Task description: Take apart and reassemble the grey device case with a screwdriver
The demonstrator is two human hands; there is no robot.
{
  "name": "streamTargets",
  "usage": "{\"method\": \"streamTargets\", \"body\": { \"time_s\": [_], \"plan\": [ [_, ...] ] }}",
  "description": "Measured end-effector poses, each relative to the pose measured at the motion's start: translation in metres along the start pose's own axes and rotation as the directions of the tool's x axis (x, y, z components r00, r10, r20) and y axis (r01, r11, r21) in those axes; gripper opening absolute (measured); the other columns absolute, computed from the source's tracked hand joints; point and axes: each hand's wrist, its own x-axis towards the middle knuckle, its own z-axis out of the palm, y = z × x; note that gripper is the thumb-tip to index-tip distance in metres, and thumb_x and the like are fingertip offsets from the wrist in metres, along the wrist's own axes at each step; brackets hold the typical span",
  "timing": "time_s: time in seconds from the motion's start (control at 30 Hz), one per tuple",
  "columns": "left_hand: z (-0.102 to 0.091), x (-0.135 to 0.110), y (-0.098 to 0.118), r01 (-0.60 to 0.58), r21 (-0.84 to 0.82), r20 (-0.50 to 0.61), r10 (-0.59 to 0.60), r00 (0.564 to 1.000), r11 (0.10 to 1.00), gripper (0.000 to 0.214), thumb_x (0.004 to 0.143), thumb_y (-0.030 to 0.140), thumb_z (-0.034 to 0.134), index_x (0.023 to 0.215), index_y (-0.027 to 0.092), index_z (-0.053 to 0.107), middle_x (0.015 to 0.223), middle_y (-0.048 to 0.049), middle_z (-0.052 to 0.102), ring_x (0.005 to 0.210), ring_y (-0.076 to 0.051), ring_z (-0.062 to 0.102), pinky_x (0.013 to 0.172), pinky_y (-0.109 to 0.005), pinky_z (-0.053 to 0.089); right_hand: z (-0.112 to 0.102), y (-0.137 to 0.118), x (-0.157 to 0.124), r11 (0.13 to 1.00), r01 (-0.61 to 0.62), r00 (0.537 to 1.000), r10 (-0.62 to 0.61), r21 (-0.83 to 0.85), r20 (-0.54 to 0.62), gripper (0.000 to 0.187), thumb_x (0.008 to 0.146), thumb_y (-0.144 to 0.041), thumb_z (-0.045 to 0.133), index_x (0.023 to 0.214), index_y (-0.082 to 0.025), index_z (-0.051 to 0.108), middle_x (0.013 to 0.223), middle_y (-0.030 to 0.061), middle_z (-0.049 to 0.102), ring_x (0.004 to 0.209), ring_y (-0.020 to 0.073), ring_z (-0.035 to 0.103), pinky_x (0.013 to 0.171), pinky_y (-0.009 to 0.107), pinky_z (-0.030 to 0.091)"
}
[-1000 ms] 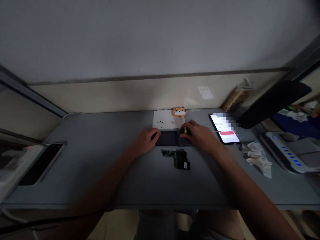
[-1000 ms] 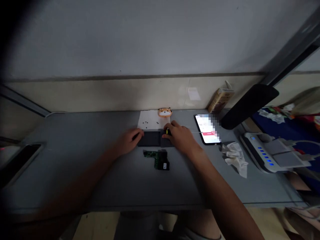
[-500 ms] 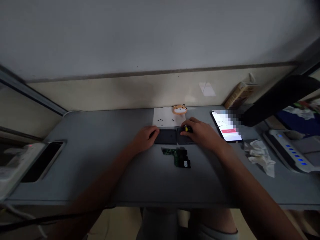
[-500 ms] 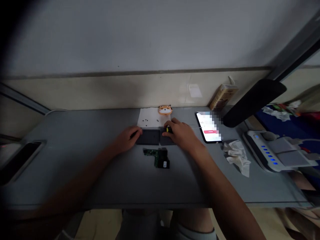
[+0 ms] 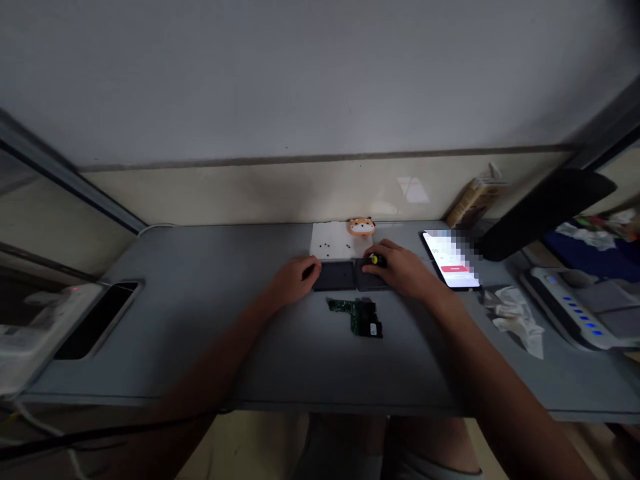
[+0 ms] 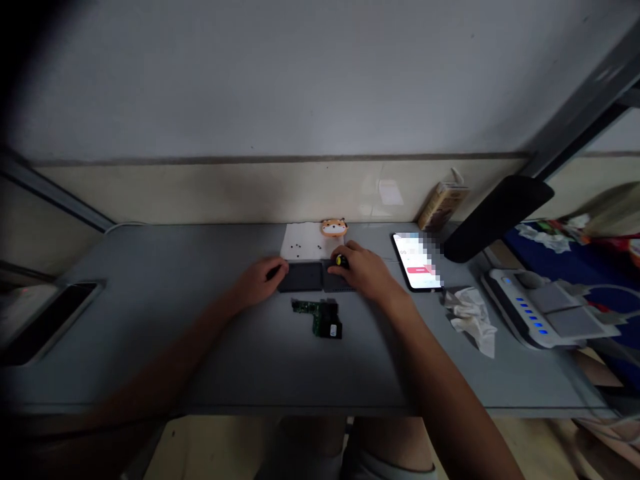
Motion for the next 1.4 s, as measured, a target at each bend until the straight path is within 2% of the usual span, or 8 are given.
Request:
{"method": "streamTargets", "body": {
  "time_s": [0.2, 0.53, 0.87, 1.0, 1.1, 1.2, 1.3, 1.4],
  "plan": [
    [-0.004, -0.002, 0.000, -0.031, 0.038, 0.004, 0.031, 1.000, 0.999, 0.026, 0.099, 0.030, 0.041, 0.084, 0.022, 0.060, 0.079, -0.0032, 0.068, 0.075, -0.019, 0.064, 0.079, -0.032, 0.051, -0.008, -0.004, -0.001, 0.999, -0.024, 0.999, 0.025, -0.033, 0.028, 0.020, 0.095, -0.034, 0.064, 0.111, -0.024, 0.072, 0.111, 0.0087, 0.069, 0.083, 0.0223, 0.070, 0.078, 0.035, 0.053],
    [-0.001, -0.004, 0.001, -0.014, 0.011, -0.009, 0.014, 1.000, 1.000, 0.024, 0.101, 0.026, 0.041, 0.091, 0.021, 0.062, 0.090, -0.0057, 0.072, 0.084, -0.021, 0.068, 0.080, -0.033, 0.053, -0.006, -0.006, -0.003, 0.997, 0.029, 0.999, -0.027, -0.076, 0.031, 0.022, 0.096, -0.038, 0.062, 0.112, -0.025, 0.070, 0.112, 0.0074, 0.070, 0.084, 0.0207, 0.070, 0.077, 0.035, 0.054],
    [-0.004, -0.004, 0.005, -0.006, 0.019, 0.003, 0.006, 1.000, 1.000, 0.025, 0.099, 0.026, 0.040, 0.089, 0.022, 0.063, 0.088, -0.0056, 0.072, 0.082, -0.021, 0.068, 0.080, -0.033, 0.054, -0.007, -0.010, -0.002, 0.998, -0.024, 0.999, 0.025, -0.058, 0.030, 0.017, 0.095, -0.033, 0.064, 0.108, -0.024, 0.071, 0.110, 0.0061, 0.071, 0.086, 0.0204, 0.071, 0.079, 0.033, 0.054],
    [-0.006, -0.005, 0.007, 0.038, 0.027, -0.038, -0.037, 0.999, 0.999, 0.030, 0.103, 0.032, 0.037, 0.111, 0.022, 0.064, 0.093, -0.0060, 0.073, 0.084, -0.021, 0.069, 0.078, -0.032, 0.052, -0.005, -0.010, -0.004, 0.999, -0.017, 0.999, 0.018, -0.048, 0.026, 0.016, 0.096, -0.033, 0.064, 0.108, -0.025, 0.070, 0.110, 0.0058, 0.071, 0.085, 0.0199, 0.071, 0.078, 0.033, 0.053],
    [-0.009, -0.005, 0.007, 0.104, 0.025, -0.089, -0.102, 0.991, 0.994, 0.036, 0.105, 0.034, 0.034, 0.130, 0.021, 0.058, 0.080, -0.0026, 0.069, 0.072, -0.020, 0.067, 0.072, -0.030, 0.050, -0.004, -0.009, -0.005, 0.999, -0.006, 1.000, 0.007, -0.054, 0.017, 0.017, 0.096, -0.034, 0.063, 0.109, -0.025, 0.070, 0.109, 0.0062, 0.071, 0.084, 0.0196, 0.070, 0.076, 0.032, 0.053],
    [-0.013, -0.005, 0.005, 0.122, 0.035, -0.103, -0.118, 0.988, 0.992, 0.036, 0.105, 0.036, 0.033, 0.126, 0.020, 0.058, 0.067, 0.0009, 0.062, 0.062, -0.019, 0.063, 0.064, -0.028, 0.047, -0.003, -0.007, -0.006, 0.999, 0.009, 1.000, -0.009, -0.053, 0.016, 0.018, 0.096, -0.034, 0.062, 0.110, -0.025, 0.071, 0.109, 0.0063, 0.071, 0.083, 0.0196, 0.070, 0.076, 0.033, 0.054],
    [-0.015, -0.004, 0.003, 0.127, 0.058, -0.105, -0.120, 0.987, 0.990, 0.032, 0.103, 0.036, 0.034, 0.115, 0.022, 0.060, 0.065, 0.0019, 0.060, 0.058, -0.018, 0.060, 0.059, -0.026, 0.043, -0.005, -0.006, -0.005, 0.999, 0.017, 1.000, -0.017, -0.044, 0.001, 0.017, 0.096, -0.034, 0.063, 0.108, -0.025, 0.072, 0.108, 0.0060, 0.071, 0.084, 0.0200, 0.071, 0.077, 0.034, 0.056],
    [-0.015, -0.004, 0.003, 0.140, 0.094, -0.111, -0.130, 0.985, 0.986, 0.026, 0.101, 0.032, 0.036, 0.108, 0.023, 0.060, 0.064, 0.0022, 0.059, 0.057, -0.017, 0.059, 0.059, -0.026, 0.041, -0.011, -0.011, -0.010, 0.999, 0.036, 0.996, -0.036, -0.006, -0.083, 0.016, 0.096, -0.035, 0.063, 0.105, -0.026, 0.072, 0.112, 0.0060, 0.070, 0.085, 0.0201, 0.072, 0.077, 0.035, 0.057]
  ]
}}
